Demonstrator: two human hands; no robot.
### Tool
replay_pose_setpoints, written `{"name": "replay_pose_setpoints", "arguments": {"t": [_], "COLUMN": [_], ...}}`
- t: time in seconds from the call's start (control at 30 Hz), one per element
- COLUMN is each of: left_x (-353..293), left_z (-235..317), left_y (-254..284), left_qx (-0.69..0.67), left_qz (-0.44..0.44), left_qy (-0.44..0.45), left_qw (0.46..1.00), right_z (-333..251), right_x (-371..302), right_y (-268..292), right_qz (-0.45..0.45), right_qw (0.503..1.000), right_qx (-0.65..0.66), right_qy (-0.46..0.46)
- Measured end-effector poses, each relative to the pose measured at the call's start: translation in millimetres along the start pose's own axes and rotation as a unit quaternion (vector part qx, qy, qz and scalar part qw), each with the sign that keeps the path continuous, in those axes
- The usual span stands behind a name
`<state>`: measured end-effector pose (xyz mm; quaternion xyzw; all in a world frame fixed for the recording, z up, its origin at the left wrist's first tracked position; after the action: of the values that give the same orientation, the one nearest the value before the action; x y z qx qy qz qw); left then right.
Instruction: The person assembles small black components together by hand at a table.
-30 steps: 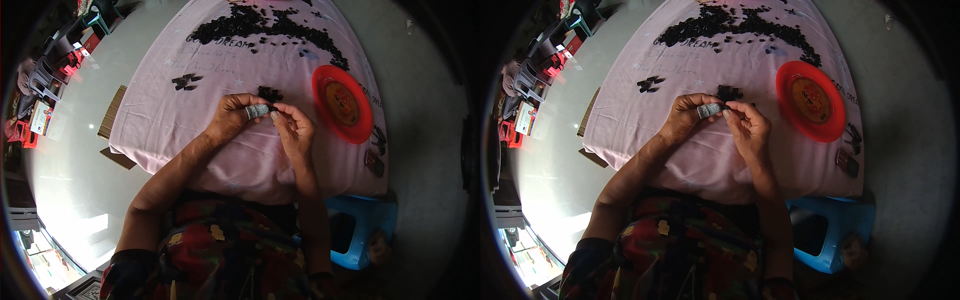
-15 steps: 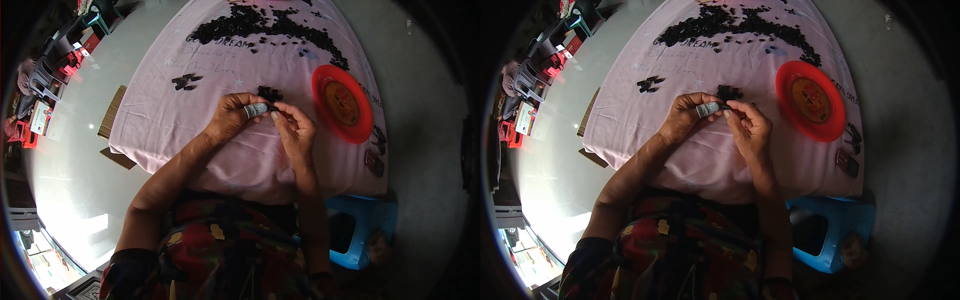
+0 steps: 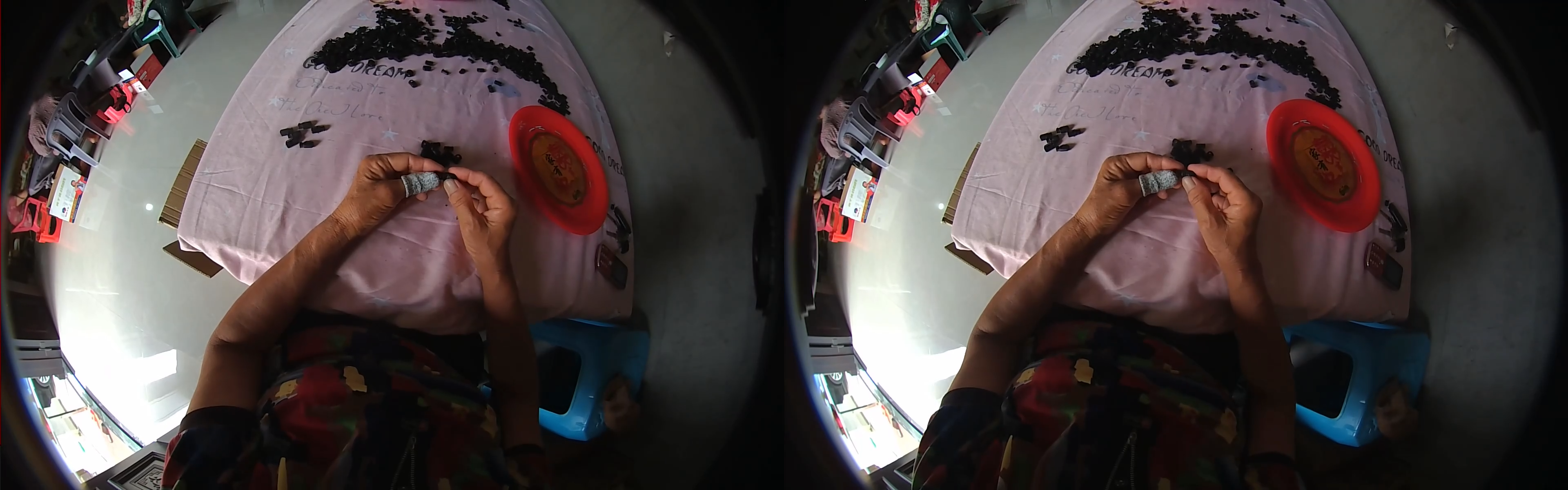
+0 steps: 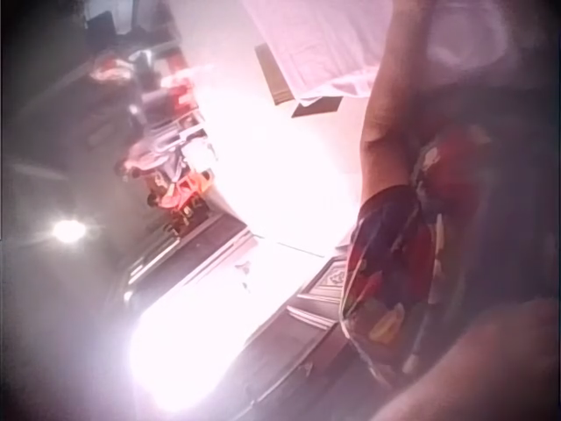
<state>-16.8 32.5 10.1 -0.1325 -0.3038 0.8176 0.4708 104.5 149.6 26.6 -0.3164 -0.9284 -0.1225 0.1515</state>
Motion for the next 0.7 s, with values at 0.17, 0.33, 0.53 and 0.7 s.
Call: {"name": "replay_pose_setpoints", "arguments": {"t": [0.17,0.33,0.53,0.7], "left_x": [-0.6,1.8,0.2,-0.1], "left_z": [0.6,-0.1,0.6,-0.2], "left_y": [1.8,4.2,2.5,1.8], "left_qx": [0.026,0.002,0.016,0.017], "left_qz": [0.013,0.019,0.023,0.03], "left_qy": [0.016,0.021,0.024,0.025], "left_qw": [0.999,1.0,0.999,0.999], "right_z": [-1.0,-6.0,0.4,-1.3], "right_x": [0.9,1.0,0.8,-0.2], "right_y": [-0.3,7.7,1.6,-0.7], "right_qz": [0.004,0.043,0.02,0.005], "right_qw": [1.0,0.999,0.999,1.0], "right_qx": [-0.001,-0.01,-0.012,0.001], "right_qy": [0.025,0.012,0.028,0.029]}}
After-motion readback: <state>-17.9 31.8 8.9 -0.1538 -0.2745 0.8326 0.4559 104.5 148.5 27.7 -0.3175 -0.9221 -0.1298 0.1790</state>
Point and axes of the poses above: each hand's wrist, its own x-axis towards the middle knuckle, its own y-axis out of the back of the hand, z = x × y, the point moved 4 cm from there along x, towards the middle knuckle, and after that the axes turned 10 degrees about -x, right-handed, at the moved point
